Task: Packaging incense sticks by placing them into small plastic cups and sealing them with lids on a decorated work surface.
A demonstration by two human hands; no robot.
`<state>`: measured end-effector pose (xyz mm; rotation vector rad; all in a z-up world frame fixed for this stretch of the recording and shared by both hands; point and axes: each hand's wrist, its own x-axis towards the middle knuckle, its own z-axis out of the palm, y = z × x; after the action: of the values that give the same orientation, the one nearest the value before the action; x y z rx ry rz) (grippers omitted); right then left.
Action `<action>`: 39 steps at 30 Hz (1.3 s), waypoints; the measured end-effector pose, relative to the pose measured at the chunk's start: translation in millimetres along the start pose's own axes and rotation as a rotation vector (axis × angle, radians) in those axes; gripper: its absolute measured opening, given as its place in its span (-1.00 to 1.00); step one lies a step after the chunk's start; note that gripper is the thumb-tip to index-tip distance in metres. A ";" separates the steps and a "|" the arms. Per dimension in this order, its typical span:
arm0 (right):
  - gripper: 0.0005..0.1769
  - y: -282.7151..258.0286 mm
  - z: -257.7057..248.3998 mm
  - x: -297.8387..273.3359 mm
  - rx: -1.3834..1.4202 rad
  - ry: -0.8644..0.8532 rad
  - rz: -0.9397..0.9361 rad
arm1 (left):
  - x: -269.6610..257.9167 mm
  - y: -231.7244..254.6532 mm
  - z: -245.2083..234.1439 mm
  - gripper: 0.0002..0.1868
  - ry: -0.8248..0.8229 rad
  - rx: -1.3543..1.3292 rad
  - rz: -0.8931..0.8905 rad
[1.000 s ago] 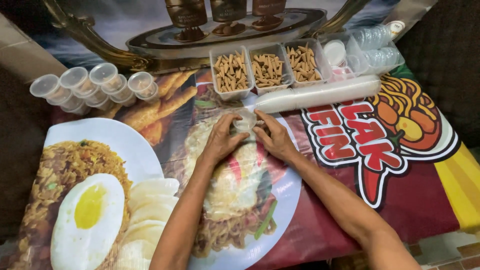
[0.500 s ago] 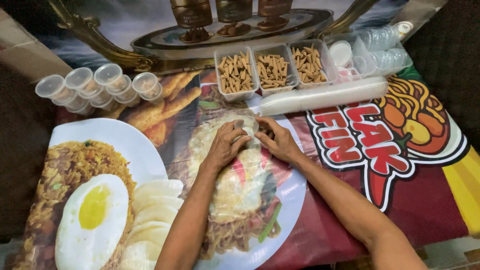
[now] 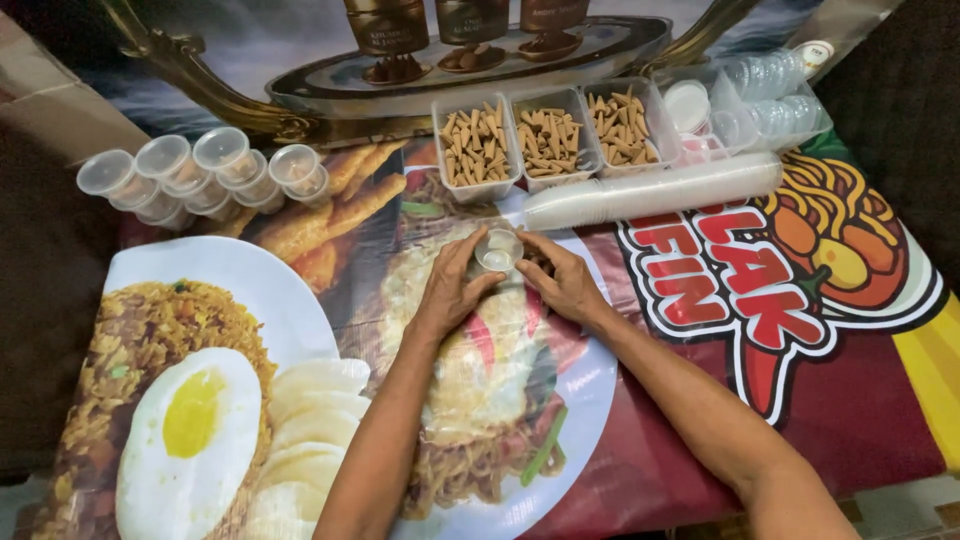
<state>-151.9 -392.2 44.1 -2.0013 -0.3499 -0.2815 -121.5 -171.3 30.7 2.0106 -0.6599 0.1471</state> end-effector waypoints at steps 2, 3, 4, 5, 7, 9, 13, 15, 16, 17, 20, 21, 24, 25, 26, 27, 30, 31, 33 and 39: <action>-0.58 4.8 0.8 -1.2 0.008 0.006 0.003 | 2.5 2.7 -1.3 -0.16 0.000 0.006 0.001; -0.57 7.1 2.0 -2.3 0.017 0.013 0.007 | 2.9 3.8 -2.3 -0.14 -0.001 0.013 0.001; -0.57 8.7 2.5 -3.7 0.018 0.011 0.008 | 1.0 4.5 -1.4 -0.14 -0.001 0.012 -0.001; -0.57 10.3 2.6 -3.9 0.029 0.014 0.010 | 0.3 5.2 -1.0 -0.10 -0.003 0.015 -0.011; -0.56 12.2 2.5 -4.3 0.041 0.018 0.012 | 0.0 6.6 -0.5 -0.06 -0.006 0.018 -0.021; -0.55 12.6 2.1 -4.0 0.059 0.011 0.010 | 0.9 7.7 -0.7 -0.08 0.014 0.045 -0.033; -0.55 11.0 1.7 -4.0 0.055 0.005 0.013 | 1.4 7.6 -0.7 -0.08 0.029 0.051 -0.038; -0.54 8.2 0.9 -4.1 0.050 0.007 0.010 | 1.6 7.3 -0.6 -0.07 0.037 0.080 -0.036; -0.54 7.7 0.9 -4.1 0.049 0.006 0.008 | 1.5 6.6 0.4 -0.07 0.039 0.080 -0.035; -0.54 7.1 0.7 -4.0 0.041 0.004 0.008 | 1.6 5.8 1.4 -0.06 0.044 0.089 -0.037; -0.54 4.9 -0.2 -3.8 0.027 0.000 0.014 | 2.0 4.9 3.8 -0.05 0.050 0.099 -0.063; -0.54 4.0 -0.8 -3.9 0.021 -0.001 0.022 | 2.2 4.9 4.6 -0.06 0.048 0.099 -0.085; -0.55 1.0 1.3 -3.7 0.016 0.020 0.014 | 3.9 9.7 1.1 -0.07 0.052 0.106 -0.094; -0.55 -2.8 -4.8 -2.2 0.011 0.022 0.009 | 3.5 9.5 2.1 -0.07 0.055 0.104 -0.089; -0.53 -6.8 -10.8 -0.6 -0.021 0.018 0.000 | 3.2 9.3 2.8 -0.08 0.053 0.101 -0.091; -0.51 -10.7 -15.5 3.6 -0.052 0.013 -0.013 | 4.0 8.1 1.6 -0.08 0.054 0.102 -0.094; -0.57 -4.9 -52.0 25.9 -0.226 0.182 -0.110 | 0.5 -2.0 6.7 -0.07 0.053 0.103 -0.099; -0.57 -10.5 -66.4 38.2 -0.228 0.181 -0.108 | -0.7 -1.0 5.9 -0.07 0.051 0.100 -0.101; -0.61 -21.6 -97.6 64.1 -0.444 0.267 -0.198 | 0.1 1.8 5.2 -0.10 0.048 0.094 -0.110; -0.58 125.1 -164.5 166.3 -0.855 0.035 0.376 | 2.8 9.3 -0.6 -0.08 0.049 0.088 -0.106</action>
<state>41.1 -572.5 69.3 -2.8348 0.2255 -0.2452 -123.8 -175.3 39.3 2.1143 -0.5221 0.1637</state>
